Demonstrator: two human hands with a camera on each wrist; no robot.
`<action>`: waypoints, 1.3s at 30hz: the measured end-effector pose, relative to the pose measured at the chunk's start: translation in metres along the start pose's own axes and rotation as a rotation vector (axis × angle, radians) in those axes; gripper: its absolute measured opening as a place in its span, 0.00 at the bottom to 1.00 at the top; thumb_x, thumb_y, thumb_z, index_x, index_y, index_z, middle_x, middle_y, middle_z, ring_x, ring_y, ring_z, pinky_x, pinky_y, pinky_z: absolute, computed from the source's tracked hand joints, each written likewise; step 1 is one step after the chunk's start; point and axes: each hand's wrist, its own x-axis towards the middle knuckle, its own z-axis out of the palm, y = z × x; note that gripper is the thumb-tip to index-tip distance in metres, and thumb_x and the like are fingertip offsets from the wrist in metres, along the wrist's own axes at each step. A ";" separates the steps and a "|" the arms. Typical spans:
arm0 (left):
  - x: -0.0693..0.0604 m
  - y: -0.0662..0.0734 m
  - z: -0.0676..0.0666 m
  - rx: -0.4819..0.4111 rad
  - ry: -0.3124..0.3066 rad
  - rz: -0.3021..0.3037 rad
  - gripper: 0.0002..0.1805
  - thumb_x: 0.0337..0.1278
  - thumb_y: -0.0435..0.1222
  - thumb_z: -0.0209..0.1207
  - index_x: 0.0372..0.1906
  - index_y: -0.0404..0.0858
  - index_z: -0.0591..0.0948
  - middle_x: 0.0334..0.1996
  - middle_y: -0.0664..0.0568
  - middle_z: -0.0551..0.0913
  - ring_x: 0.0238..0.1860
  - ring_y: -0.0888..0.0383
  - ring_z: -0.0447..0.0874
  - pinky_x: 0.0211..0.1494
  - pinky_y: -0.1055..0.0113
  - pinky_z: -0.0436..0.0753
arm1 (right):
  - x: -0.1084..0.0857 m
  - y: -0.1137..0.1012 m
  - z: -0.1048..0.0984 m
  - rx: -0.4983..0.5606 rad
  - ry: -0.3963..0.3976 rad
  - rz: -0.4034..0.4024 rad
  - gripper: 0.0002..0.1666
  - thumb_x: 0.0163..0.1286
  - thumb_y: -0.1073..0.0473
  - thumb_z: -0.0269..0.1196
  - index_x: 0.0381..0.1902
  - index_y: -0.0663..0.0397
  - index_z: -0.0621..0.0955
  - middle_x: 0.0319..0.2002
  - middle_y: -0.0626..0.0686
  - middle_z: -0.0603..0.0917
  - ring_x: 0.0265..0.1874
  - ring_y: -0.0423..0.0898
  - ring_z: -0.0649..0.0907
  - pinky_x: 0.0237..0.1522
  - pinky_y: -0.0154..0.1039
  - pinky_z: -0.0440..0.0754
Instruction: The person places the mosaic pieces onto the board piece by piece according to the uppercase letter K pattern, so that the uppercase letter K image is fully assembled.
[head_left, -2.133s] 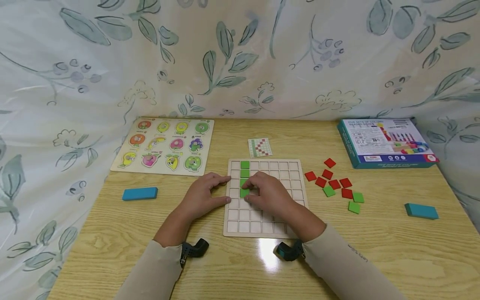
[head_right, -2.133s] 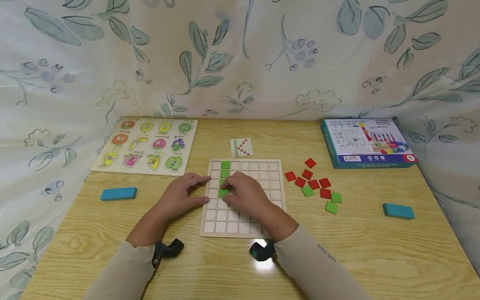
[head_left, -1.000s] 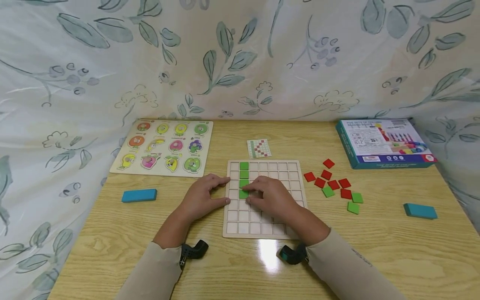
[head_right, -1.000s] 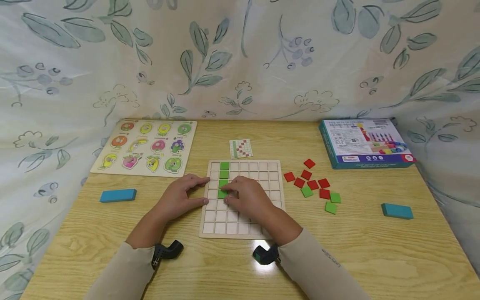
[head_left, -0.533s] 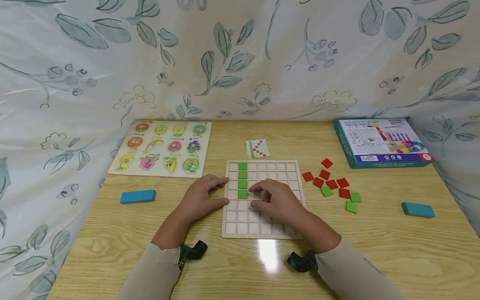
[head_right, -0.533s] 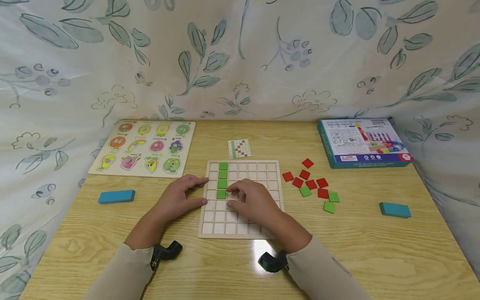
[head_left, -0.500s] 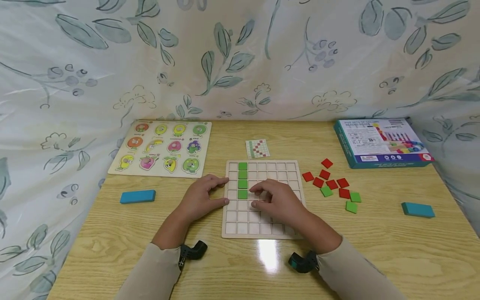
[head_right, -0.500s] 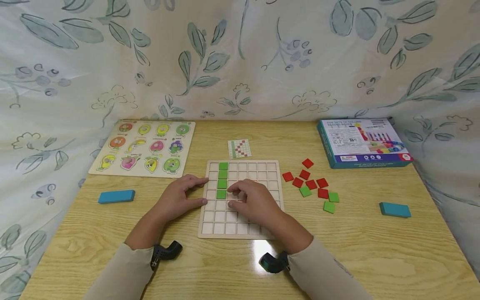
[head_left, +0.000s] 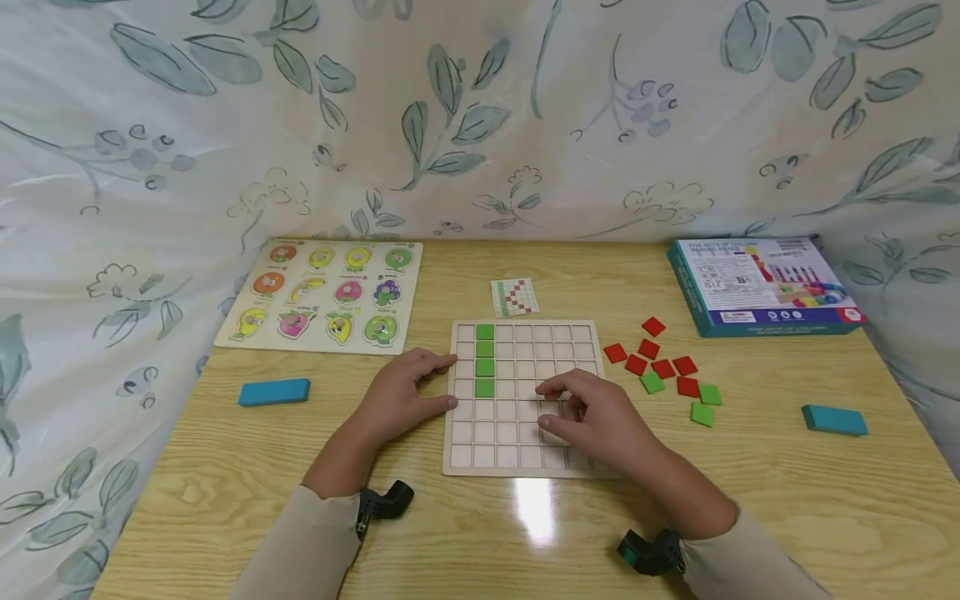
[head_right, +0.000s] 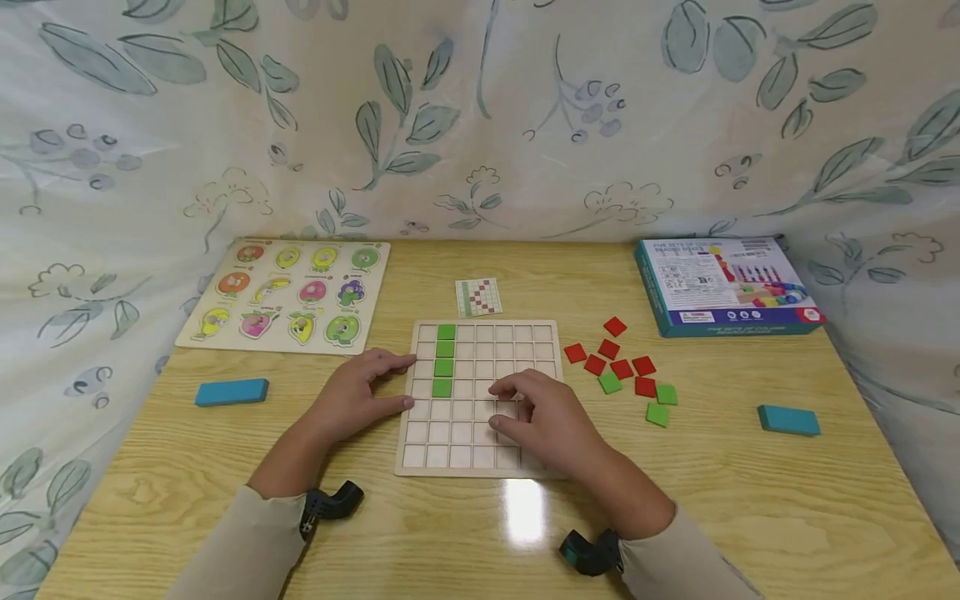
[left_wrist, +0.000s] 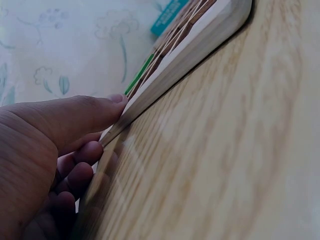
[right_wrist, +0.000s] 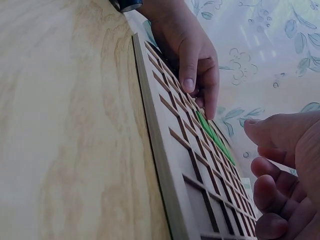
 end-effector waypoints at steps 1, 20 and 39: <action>0.000 0.000 0.000 0.000 0.000 0.000 0.34 0.57 0.42 0.79 0.70 0.44 0.84 0.51 0.53 0.84 0.51 0.53 0.80 0.57 0.51 0.79 | -0.002 0.001 -0.001 0.003 0.004 0.001 0.20 0.65 0.58 0.79 0.55 0.46 0.88 0.43 0.45 0.86 0.30 0.41 0.77 0.31 0.36 0.76; 0.000 -0.003 0.001 0.014 0.010 0.010 0.33 0.57 0.43 0.78 0.69 0.45 0.84 0.52 0.53 0.84 0.51 0.53 0.80 0.58 0.50 0.78 | -0.034 0.030 -0.040 -0.042 0.107 0.136 0.22 0.67 0.56 0.79 0.57 0.49 0.86 0.34 0.48 0.82 0.30 0.46 0.76 0.29 0.36 0.74; 0.000 -0.001 0.001 0.013 -0.004 -0.020 0.34 0.57 0.43 0.79 0.70 0.45 0.84 0.54 0.52 0.84 0.52 0.53 0.80 0.60 0.50 0.78 | -0.077 0.068 -0.066 -0.154 0.229 0.290 0.23 0.72 0.50 0.75 0.60 0.49 0.84 0.42 0.52 0.83 0.33 0.47 0.75 0.28 0.35 0.73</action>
